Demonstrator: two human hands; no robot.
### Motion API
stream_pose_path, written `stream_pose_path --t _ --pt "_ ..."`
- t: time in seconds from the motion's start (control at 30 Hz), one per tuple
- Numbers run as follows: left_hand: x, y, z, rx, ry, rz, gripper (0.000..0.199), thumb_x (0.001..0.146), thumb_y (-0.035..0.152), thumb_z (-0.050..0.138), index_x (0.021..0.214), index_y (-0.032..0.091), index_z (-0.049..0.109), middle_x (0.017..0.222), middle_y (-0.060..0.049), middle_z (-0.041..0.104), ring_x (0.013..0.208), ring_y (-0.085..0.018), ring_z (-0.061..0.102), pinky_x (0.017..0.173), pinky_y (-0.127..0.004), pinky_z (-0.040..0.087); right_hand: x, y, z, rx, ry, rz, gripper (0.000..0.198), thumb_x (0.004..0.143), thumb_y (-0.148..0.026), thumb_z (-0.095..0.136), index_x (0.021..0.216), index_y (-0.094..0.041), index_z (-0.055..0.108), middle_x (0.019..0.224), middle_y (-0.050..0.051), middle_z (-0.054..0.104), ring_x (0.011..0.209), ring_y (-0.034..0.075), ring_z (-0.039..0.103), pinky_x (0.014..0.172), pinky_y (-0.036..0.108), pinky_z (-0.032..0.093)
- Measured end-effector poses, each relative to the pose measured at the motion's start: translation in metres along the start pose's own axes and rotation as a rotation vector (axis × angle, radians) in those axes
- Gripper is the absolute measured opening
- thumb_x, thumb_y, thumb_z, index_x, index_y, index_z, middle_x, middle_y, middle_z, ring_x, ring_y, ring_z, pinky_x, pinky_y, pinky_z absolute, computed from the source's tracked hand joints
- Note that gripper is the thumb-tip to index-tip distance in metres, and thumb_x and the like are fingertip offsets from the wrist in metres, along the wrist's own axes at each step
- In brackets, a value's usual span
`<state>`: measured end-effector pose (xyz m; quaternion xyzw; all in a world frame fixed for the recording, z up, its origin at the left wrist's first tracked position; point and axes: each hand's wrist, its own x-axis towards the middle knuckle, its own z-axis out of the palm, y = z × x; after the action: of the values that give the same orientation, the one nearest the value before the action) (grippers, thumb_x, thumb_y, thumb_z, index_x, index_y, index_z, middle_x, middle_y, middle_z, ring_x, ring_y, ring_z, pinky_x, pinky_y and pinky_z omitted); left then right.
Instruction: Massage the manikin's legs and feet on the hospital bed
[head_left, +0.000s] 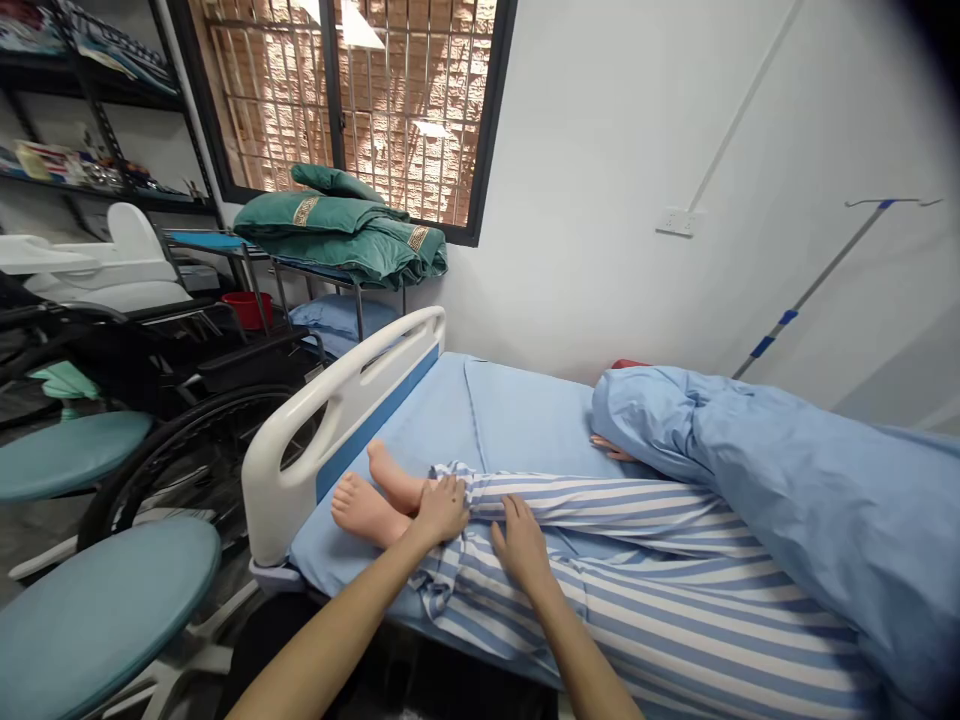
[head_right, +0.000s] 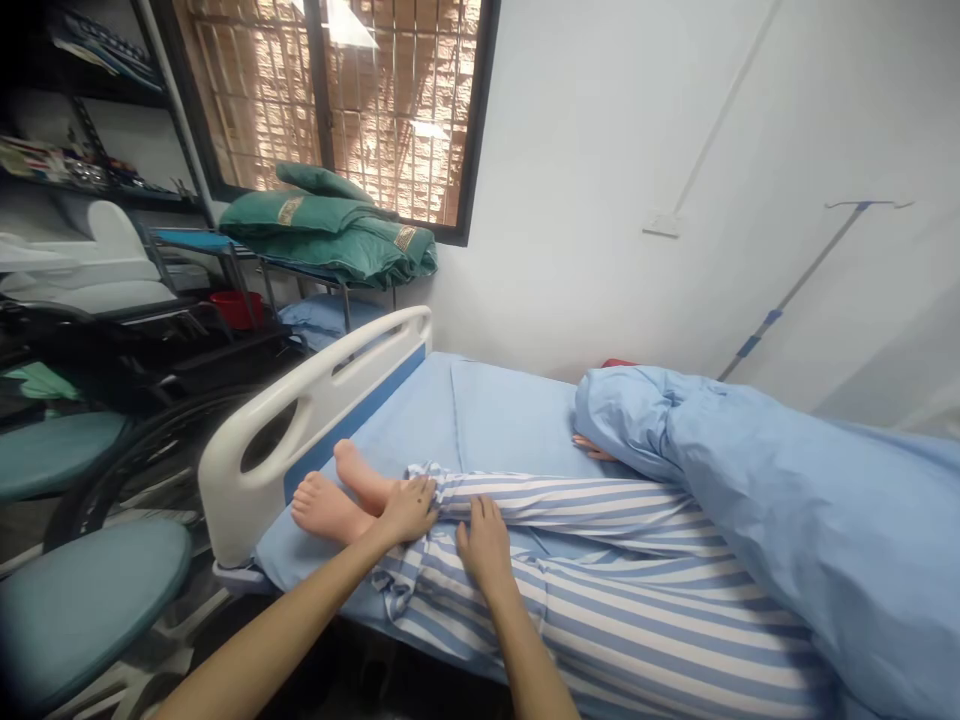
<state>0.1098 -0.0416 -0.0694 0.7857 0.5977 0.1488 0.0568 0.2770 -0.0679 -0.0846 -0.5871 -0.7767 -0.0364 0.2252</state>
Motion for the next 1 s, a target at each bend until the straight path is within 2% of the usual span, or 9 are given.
stream_pose_path --t 0.07,0.13,0.27,0.43,0.5,0.67,0.83,0.93,1.0 --pt "-0.002 -0.014 0.011 0.154 0.031 -0.023 0.053 0.072 0.034 0.037 0.119 0.010 0.036 0.121 -0.017 0.041 0.113 -0.028 0.031 0.092 -0.049 0.016 -0.001 -0.002 0.000 -0.008 -0.009 0.013 0.040 0.072 -0.023 0.040 0.110 -0.012 0.045 0.114 0.011 0.045 0.107 0.020 0.037 0.092 0.031 0.027" --pt "-0.008 -0.032 0.014 0.246 0.069 -0.009 0.055 0.074 0.037 0.032 0.121 0.008 0.034 0.120 -0.017 0.041 0.114 -0.027 0.031 0.094 -0.047 0.012 -0.001 -0.004 0.000 -0.009 -0.023 0.023 0.038 0.072 -0.023 0.039 0.109 -0.012 0.046 0.114 0.011 0.044 0.108 0.020 0.036 0.091 0.030 0.027" --pt "-0.018 -0.056 0.003 0.327 0.125 0.068 0.057 0.075 0.039 0.031 0.123 0.008 0.030 0.120 -0.016 0.043 0.113 -0.024 0.033 0.096 -0.043 0.011 0.000 -0.005 -0.001 -0.006 -0.044 0.037 0.037 0.073 -0.023 0.039 0.107 -0.012 0.046 0.115 0.011 0.042 0.108 0.020 0.036 0.091 0.030 0.027" --pt "-0.023 -0.062 -0.013 0.343 0.119 0.116 0.046 0.073 0.034 0.037 0.112 0.011 0.045 0.113 -0.015 0.049 0.110 -0.025 0.037 0.095 -0.045 0.014 -0.002 -0.005 -0.006 -0.009 -0.078 0.052 0.034 0.072 -0.020 0.039 0.105 -0.014 0.046 0.111 0.010 0.044 0.104 0.020 0.037 0.090 0.030 0.028" --pt "-0.026 -0.062 -0.015 0.350 0.123 0.139 0.045 0.071 0.032 0.039 0.110 0.011 0.046 0.114 -0.014 0.048 0.110 -0.025 0.036 0.095 -0.045 0.015 -0.001 -0.009 -0.010 -0.004 -0.094 0.045 0.034 0.072 -0.019 0.039 0.105 -0.015 0.046 0.107 0.010 0.046 0.102 0.020 0.039 0.088 0.031 0.029" --pt "-0.032 -0.063 -0.007 0.356 0.211 0.182 0.043 0.074 0.027 0.034 0.112 0.009 0.044 0.115 -0.015 0.046 0.114 -0.025 0.032 0.096 -0.044 0.015 0.024 -0.043 -0.012 0.063 -0.135 -0.076 0.040 0.067 -0.018 0.043 0.108 -0.017 0.042 0.109 0.009 0.045 0.102 0.020 0.037 0.087 0.032 0.029" --pt "-0.030 -0.061 0.004 0.296 0.308 0.123 0.044 0.071 0.014 0.034 0.114 0.006 0.040 0.118 -0.016 0.043 0.115 -0.023 0.032 0.094 -0.041 0.023 0.072 -0.095 0.014 0.101 -0.236 -0.263 0.045 0.069 -0.019 0.044 0.113 -0.016 0.036 0.107 0.010 0.047 0.101 0.019 0.040 0.083 0.031 0.032" --pt "-0.027 -0.060 0.007 0.282 0.362 0.047 0.049 0.069 0.010 0.034 0.117 0.002 0.036 0.118 -0.020 0.040 0.112 -0.024 0.034 0.092 -0.041 0.027 0.091 -0.107 0.040 0.071 -0.325 -0.278 0.044 0.075 -0.021 0.040 0.118 -0.015 0.031 0.098 0.011 0.054 0.090 0.018 0.050 0.074 0.030 0.037" --pt "-0.027 -0.060 0.008 0.260 0.391 0.021 0.047 0.070 0.009 0.034 0.117 0.004 0.037 0.116 -0.018 0.043 0.109 -0.023 0.037 0.090 -0.040 0.029 0.095 -0.108 0.056 0.018 -0.367 -0.272 0.041 0.076 -0.022 0.040 0.116 -0.016 0.034 0.096 0.011 0.056 0.088 0.018 0.052 0.074 0.031 0.037"
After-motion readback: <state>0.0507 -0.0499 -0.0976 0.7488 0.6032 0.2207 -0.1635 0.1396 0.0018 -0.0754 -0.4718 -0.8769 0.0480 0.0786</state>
